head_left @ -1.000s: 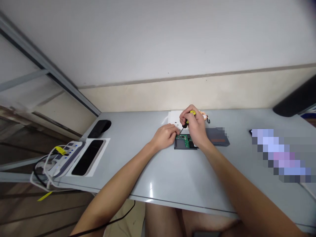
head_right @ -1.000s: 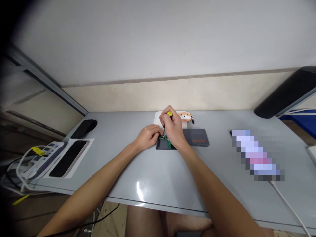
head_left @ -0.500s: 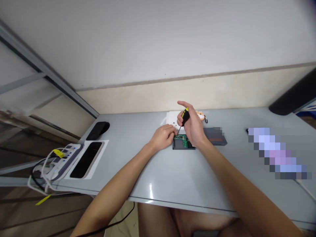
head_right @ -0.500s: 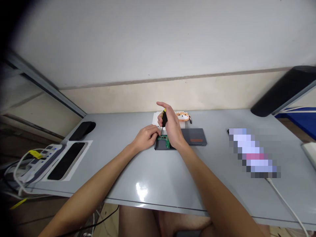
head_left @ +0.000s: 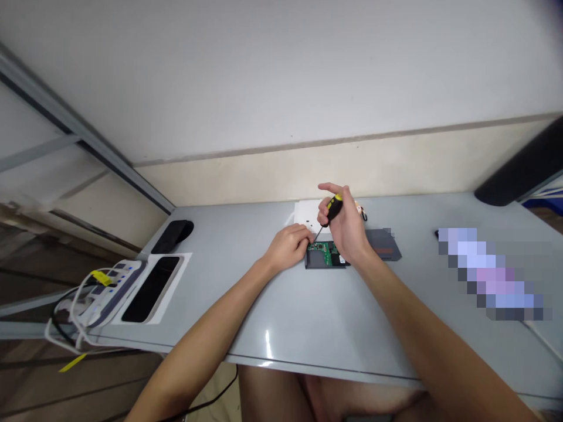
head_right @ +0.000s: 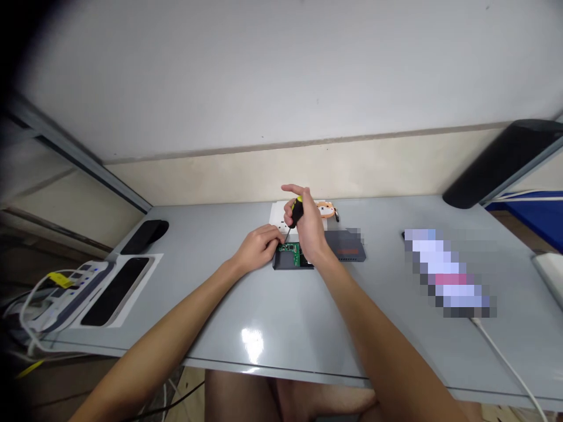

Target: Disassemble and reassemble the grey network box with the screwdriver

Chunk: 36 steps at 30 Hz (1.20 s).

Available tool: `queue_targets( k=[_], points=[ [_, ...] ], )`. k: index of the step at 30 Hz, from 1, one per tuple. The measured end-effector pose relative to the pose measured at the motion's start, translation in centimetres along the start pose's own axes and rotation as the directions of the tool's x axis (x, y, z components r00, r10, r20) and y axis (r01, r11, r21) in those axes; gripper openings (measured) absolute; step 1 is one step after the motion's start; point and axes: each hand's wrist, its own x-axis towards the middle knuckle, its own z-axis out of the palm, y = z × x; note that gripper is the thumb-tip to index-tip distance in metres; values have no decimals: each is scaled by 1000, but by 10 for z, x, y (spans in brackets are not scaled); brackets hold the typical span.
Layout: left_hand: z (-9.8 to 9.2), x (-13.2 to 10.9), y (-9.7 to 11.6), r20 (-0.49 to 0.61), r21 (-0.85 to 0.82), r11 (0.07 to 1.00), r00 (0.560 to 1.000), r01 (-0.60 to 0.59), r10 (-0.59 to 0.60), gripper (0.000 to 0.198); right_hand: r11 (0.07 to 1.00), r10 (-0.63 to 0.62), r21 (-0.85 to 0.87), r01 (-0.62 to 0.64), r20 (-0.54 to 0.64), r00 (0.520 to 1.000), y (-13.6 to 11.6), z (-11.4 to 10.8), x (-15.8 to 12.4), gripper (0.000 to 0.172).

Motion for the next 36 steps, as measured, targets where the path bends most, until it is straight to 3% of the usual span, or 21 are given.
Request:
queue_targets(
  k=[4,10,14,20,23,27,32,36],
  points=[
    [0,0,0,3,2,1000,1000,14,-14,31,1000,15,3,-16,47,999,-1,-3,0,39],
    [-2,0,2,21,31,1000,1000,3,-3,30,997,-18,-69,18,12,1000,-1,-1,-1,60],
    [-2,1,4,33,69,998,999,-5,3,30,992,-43,-122,39,-30,999,1,1,-1,65],
    [1,-1,11,-139,159,984,985,-82,104,33,994,-46,-99,41,-49,998,1,-2,2,61],
    [5,-4,21,-196,211,941,931,-266,307,31,999,-2,-40,2,-2,1000,-4,-5,2,54],
    [13,-10,42,-31,277,766,792,-580,610,22,998,0,-58,1,18,1000,-4,-5,1,48],
    [27,-17,67,-100,229,707,707,-669,701,20,992,-62,-111,60,-18,998,4,-7,2,51],
    [37,-18,70,-50,194,694,699,-694,713,21,984,-89,-157,87,-8,996,5,-10,3,52]
  ],
)
